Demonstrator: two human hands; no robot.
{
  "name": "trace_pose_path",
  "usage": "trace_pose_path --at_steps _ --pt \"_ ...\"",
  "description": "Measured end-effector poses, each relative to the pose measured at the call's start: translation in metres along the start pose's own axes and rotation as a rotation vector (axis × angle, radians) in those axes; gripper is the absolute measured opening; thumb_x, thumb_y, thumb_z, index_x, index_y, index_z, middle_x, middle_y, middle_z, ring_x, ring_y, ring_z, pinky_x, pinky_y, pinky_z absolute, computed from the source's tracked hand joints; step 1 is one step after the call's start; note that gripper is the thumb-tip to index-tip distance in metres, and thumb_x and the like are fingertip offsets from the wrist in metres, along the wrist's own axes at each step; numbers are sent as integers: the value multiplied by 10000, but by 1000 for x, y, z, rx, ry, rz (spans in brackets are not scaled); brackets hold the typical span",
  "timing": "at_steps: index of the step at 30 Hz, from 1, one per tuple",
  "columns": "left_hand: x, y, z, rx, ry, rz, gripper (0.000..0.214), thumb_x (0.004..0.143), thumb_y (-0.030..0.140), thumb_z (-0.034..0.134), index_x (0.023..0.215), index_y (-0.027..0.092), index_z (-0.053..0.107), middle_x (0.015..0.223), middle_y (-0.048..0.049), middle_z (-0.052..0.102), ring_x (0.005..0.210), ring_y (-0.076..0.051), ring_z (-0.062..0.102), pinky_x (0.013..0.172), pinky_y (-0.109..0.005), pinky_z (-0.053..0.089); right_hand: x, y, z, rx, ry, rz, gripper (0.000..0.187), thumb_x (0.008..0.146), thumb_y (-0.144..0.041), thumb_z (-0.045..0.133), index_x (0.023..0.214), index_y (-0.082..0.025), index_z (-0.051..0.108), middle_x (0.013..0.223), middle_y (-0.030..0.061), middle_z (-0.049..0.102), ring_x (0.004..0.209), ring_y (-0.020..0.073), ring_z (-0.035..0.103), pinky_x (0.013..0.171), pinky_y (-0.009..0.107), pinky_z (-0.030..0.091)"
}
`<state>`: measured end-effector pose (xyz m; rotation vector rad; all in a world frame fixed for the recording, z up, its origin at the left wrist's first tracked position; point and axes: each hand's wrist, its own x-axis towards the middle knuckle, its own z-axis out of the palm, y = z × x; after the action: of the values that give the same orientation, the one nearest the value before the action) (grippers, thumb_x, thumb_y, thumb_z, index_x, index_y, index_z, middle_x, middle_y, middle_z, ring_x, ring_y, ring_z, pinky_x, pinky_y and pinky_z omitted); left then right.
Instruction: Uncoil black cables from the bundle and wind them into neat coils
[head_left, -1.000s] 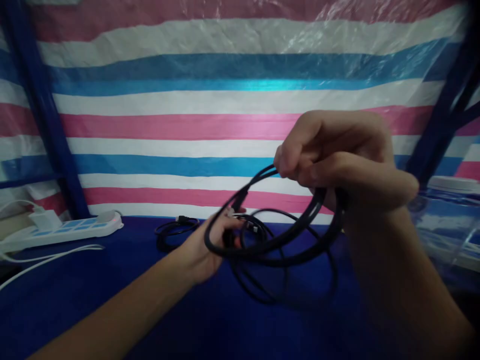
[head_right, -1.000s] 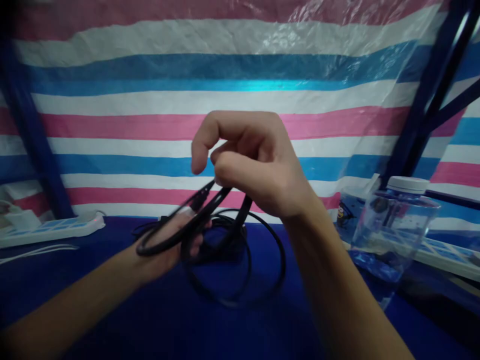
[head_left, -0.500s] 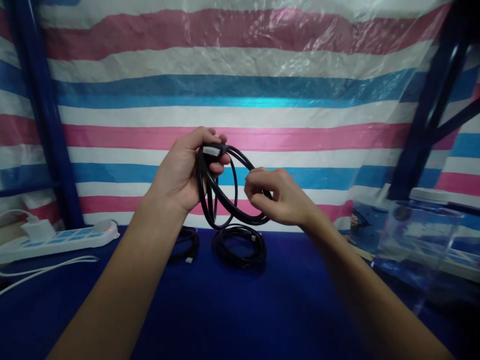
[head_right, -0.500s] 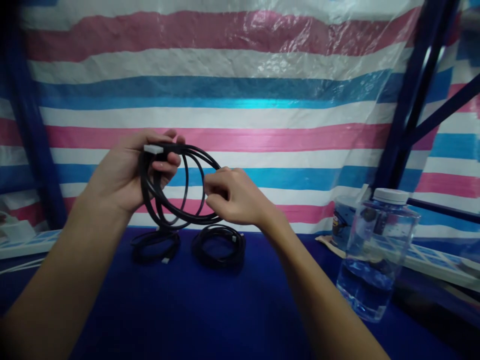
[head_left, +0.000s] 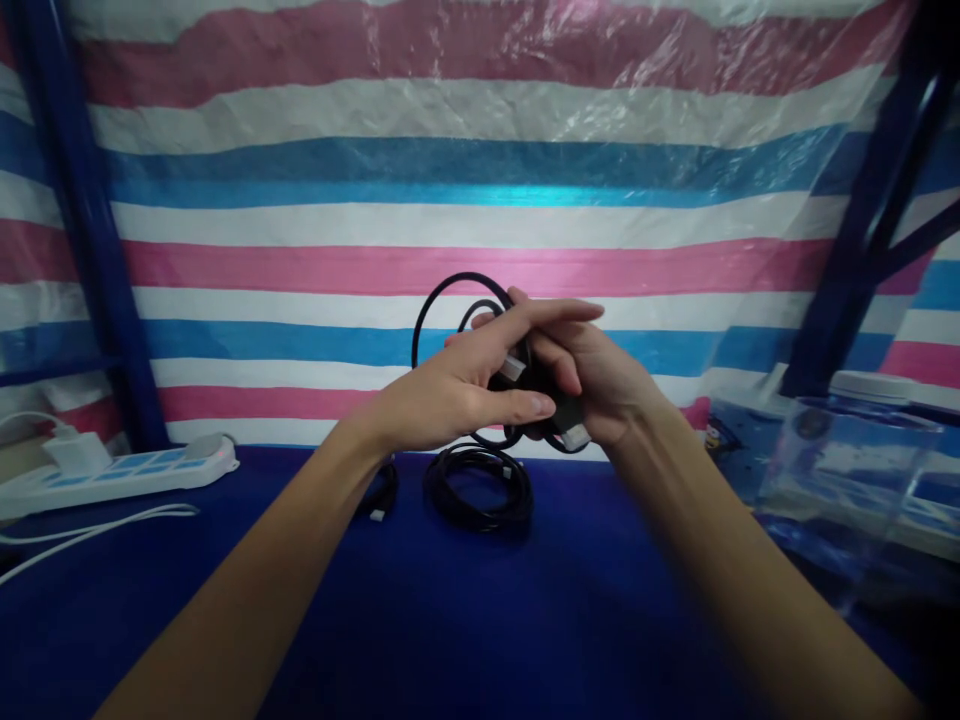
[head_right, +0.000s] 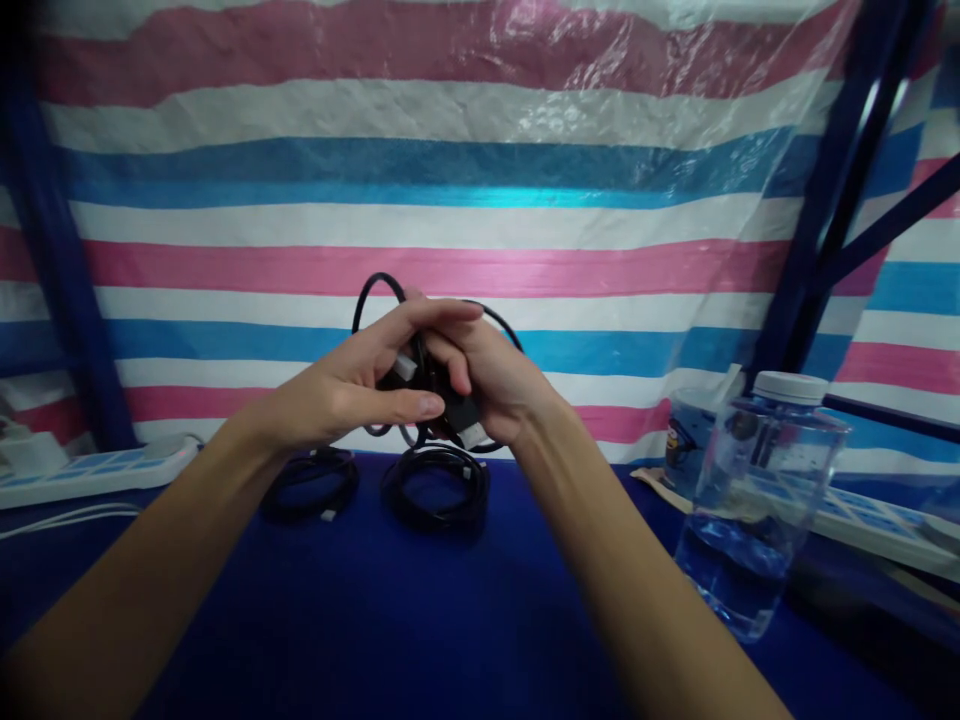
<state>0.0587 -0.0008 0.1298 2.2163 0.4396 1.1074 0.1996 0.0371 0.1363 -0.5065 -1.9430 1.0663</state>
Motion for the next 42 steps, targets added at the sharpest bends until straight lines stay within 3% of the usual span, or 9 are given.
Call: trace_pose_path --at_steps 3,6,13,16,18,27,32,36,42 --pt "2 -4 -2 -18 65 7 619 794 139 583 1350 323 383 936 19 595 818 -111 567 686 -177 473 2 1 -3 263 46 33 495 851 -324 470 425 -154 283 464 -11 353 461 78 425 456 194 403" --pt "5 -9 -3 -87 136 -88 660 775 117 569 1367 306 346 928 17 596 783 -99 569 713 -190 467 5 4 -7 257 77 53 444 832 -211 474 424 -143 313 484 -13 380 446 61 402 440 189 356" --pt "3 -19 -17 -19 332 -329 678 714 90 586 1334 220 343 880 -38 601 837 -174 612 759 -298 449 5 15 -27 -198 167 191 253 832 -278 499 654 -117 578 580 61 584 436 85 451 400 220 315" --pt "-3 -22 -26 183 364 -465 663 755 207 596 1358 264 325 898 -71 588 692 -199 628 618 -314 466 4 19 -37 -406 118 322 350 846 -359 493 667 -87 624 539 111 602 363 97 420 350 235 251" --pt "-5 -24 -26 250 329 -530 672 779 286 590 1383 312 295 947 -90 574 574 -184 609 528 -309 455 3 19 -39 -479 48 323 384 869 -385 454 707 -91 639 633 134 646 438 121 503 397 243 330" --pt "13 -50 -7 -106 686 -431 494 860 176 480 1342 202 378 959 -114 603 772 -173 612 719 -309 481 -1 15 -24 -968 -428 89 316 936 -367 358 888 -120 549 848 81 605 712 155 516 639 279 394" --pt "8 -38 -5 -640 410 -290 393 877 217 512 1256 217 408 933 -102 635 785 -171 645 699 -284 515 -3 15 -19 -833 -689 72 332 921 -376 370 882 -113 570 819 56 561 710 136 486 628 254 391" --pt "8 -23 4 -572 244 -234 334 841 135 544 1159 219 489 725 -17 607 568 -78 569 642 -218 499 -4 15 -15 -775 -680 163 374 896 -452 415 795 -127 570 687 9 487 635 108 450 585 238 366" --pt "12 -15 5 -612 528 -188 180 844 175 535 1019 210 512 695 53 498 425 -22 420 549 -204 487 -3 10 -12 -590 -668 -20 328 864 -446 519 891 -123 571 838 21 551 743 103 497 657 221 400"
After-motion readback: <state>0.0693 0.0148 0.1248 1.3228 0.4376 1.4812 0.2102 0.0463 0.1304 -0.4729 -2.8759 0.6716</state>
